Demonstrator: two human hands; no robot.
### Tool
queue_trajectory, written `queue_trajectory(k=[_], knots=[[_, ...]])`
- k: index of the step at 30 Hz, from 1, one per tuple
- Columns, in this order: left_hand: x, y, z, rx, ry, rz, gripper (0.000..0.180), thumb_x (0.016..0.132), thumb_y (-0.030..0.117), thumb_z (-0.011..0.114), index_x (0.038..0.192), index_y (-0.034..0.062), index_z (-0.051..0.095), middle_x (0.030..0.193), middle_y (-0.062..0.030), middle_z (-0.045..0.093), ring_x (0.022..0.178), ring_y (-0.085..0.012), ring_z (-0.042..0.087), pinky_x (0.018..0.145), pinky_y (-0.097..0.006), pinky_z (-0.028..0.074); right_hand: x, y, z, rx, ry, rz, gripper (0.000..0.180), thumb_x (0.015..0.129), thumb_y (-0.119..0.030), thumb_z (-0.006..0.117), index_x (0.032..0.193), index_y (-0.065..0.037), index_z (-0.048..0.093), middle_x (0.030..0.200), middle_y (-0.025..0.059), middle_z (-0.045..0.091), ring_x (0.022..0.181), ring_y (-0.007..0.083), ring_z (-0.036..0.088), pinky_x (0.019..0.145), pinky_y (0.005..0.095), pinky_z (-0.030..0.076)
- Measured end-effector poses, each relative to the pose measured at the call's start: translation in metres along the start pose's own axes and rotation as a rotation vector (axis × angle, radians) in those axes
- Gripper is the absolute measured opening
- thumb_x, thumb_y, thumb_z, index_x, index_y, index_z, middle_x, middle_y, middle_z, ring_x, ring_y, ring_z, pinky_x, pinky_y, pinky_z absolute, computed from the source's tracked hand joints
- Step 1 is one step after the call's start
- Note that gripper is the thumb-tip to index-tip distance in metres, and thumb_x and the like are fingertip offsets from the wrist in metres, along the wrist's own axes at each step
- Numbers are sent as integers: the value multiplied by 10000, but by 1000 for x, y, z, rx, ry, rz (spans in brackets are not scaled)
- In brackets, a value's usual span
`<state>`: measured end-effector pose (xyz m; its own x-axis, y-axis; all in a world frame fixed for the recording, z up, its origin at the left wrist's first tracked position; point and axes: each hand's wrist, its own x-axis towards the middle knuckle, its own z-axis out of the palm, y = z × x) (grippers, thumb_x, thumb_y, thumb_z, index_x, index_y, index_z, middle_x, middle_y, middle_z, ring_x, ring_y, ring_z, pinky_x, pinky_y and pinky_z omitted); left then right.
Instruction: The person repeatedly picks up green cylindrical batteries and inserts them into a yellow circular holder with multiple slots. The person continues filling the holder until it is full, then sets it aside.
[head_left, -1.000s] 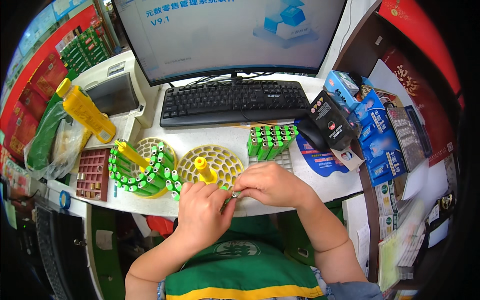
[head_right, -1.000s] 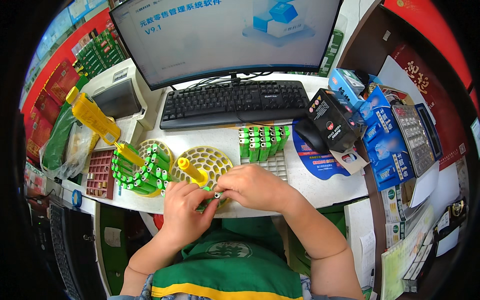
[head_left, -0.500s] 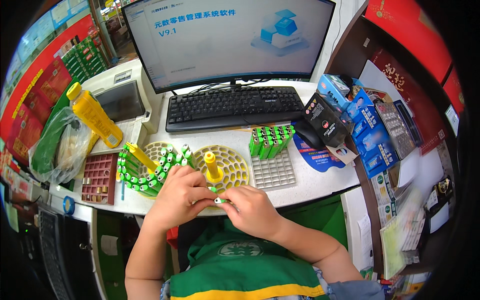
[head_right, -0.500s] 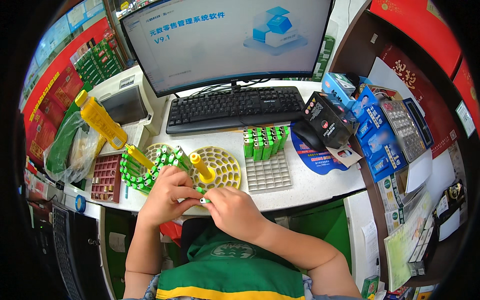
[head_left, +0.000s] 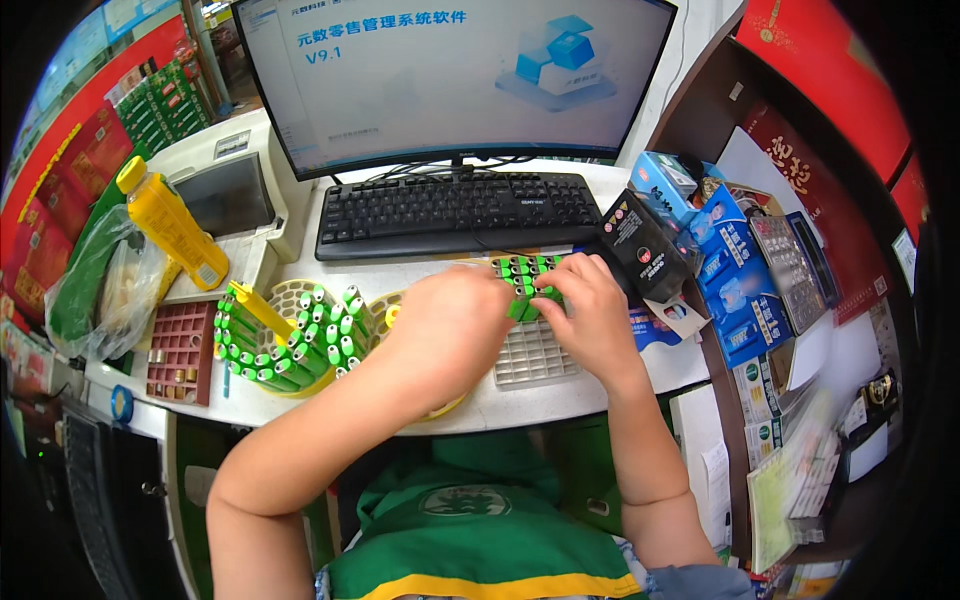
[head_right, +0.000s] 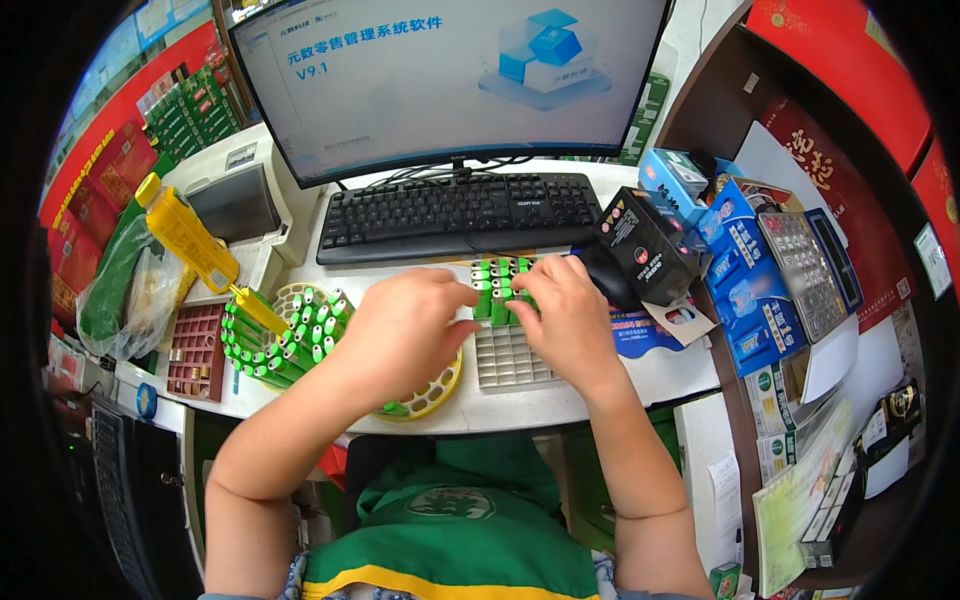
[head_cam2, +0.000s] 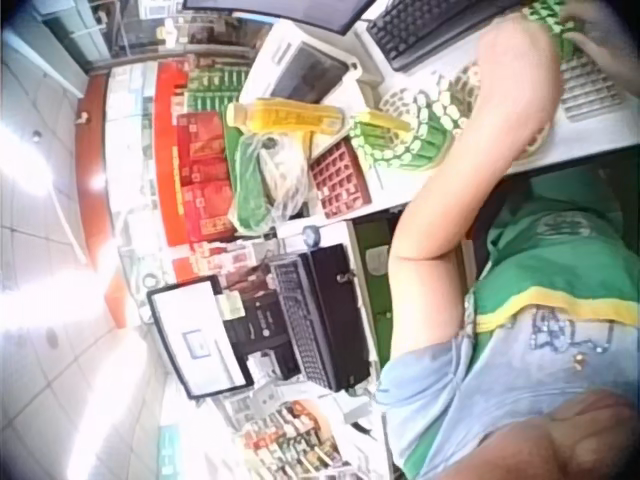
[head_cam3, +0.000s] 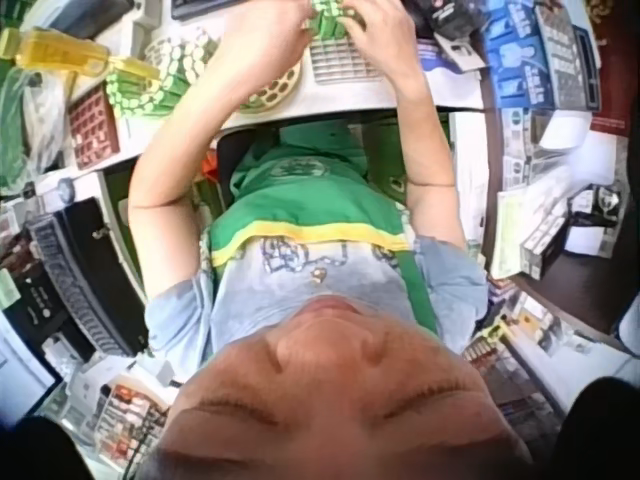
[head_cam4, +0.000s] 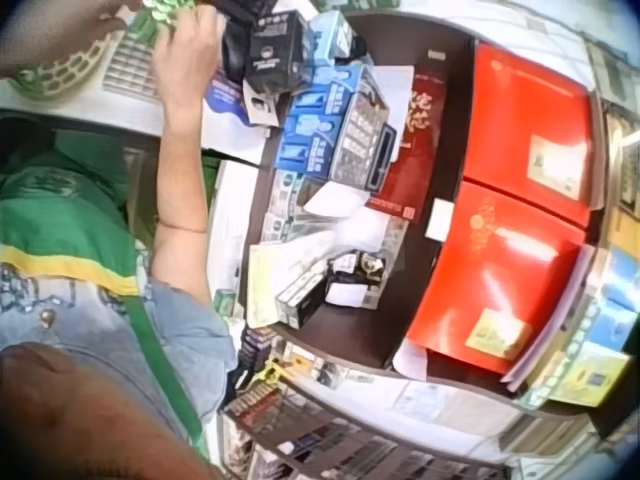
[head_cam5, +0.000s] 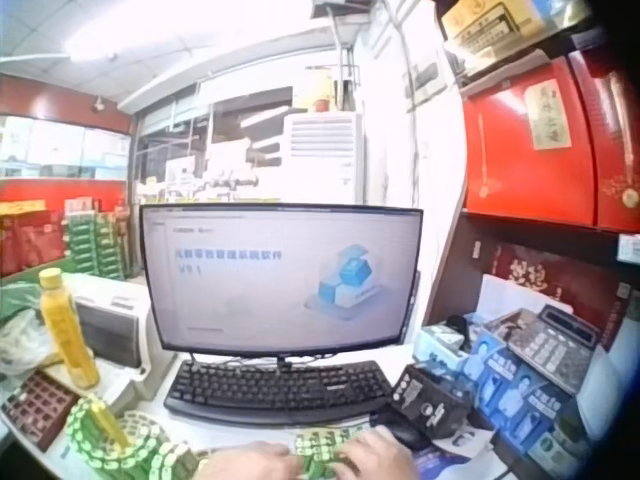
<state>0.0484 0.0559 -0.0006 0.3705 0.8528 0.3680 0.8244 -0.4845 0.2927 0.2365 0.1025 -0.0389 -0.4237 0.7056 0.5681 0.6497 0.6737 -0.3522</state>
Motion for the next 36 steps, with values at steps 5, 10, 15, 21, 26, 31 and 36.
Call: queue_trajectory(k=[5, 10, 15, 21, 26, 31, 36], knots=[[32, 6, 21, 169, -258, -11, 103, 755, 104, 695, 800, 22, 653, 792, -143, 652, 803, -335, 646, 722, -431, 524, 8, 2, 10, -64, -23, -79, 210, 667, -64, 763, 823, -41, 625, 893, 79, 541, 886, 271, 549, 735, 390, 483], [43, -5, 26, 36, -263, -75, 113, 752, 94, 685, 851, 38, 683, 819, -144, 663, 837, -332, 652, 756, -420, 522, 13, 3, 5, -45, -144, -97, 164, 682, -65, 749, 806, -34, 646, 852, 81, 520, 876, 273, 537, 753, 397, 475], [35, -6, 12, -31, -124, -33, 110, 757, 106, 690, 848, 46, 693, 800, -127, 664, 796, -325, 646, 720, -413, 512, 14, 1, -6, 144, -84, -83, 163, 706, -57, 729, 855, -11, 681, 815, 105, 622, 829, 291, 605, 732, 390, 498], [-10, 5, -32, -231, 2, -48, 127, 726, 99, 740, 833, 42, 702, 715, -111, 630, 653, -283, 614, 590, -366, 476, 2, -37, -20, 507, -136, -1, 171, 762, -77, 736, 897, 7, 674, 820, 148, 683, 694, 261, 678, 622, 324, 531], [-58, -4, -36, -296, 72, -152, 148, 686, 59, 782, 815, 47, 709, 620, -71, 542, 546, -199, 518, 508, -314, 410, -8, -59, 7, 618, -243, -101, 183, 783, -113, 725, 910, -7, 647, 802, 144, 661, 721, 302, 653, 653, 376, 512], [-84, -8, -32, -192, 85, -273, 102, 705, 109, 760, 777, 63, 704, 621, -75, 547, 623, -275, 574, 546, -387, 448, -11, -68, 29, 553, -272, -209, 167, 764, -54, 718, 913, -7, 660, 820, 122, 673, 720, 290, 649, 643, 359, 513], [-97, -1, -18, -149, 216, -274, 144, 659, 59, 781, 778, 61, 699, 602, -70, 501, 585, -249, 511, 522, -361, 389, -13, -72, 31, 514, -305, -241, 181, 760, -56, 713, 921, 0, 655, 838, 134, 674, 737, 307, 649, 657, 377, 517]])
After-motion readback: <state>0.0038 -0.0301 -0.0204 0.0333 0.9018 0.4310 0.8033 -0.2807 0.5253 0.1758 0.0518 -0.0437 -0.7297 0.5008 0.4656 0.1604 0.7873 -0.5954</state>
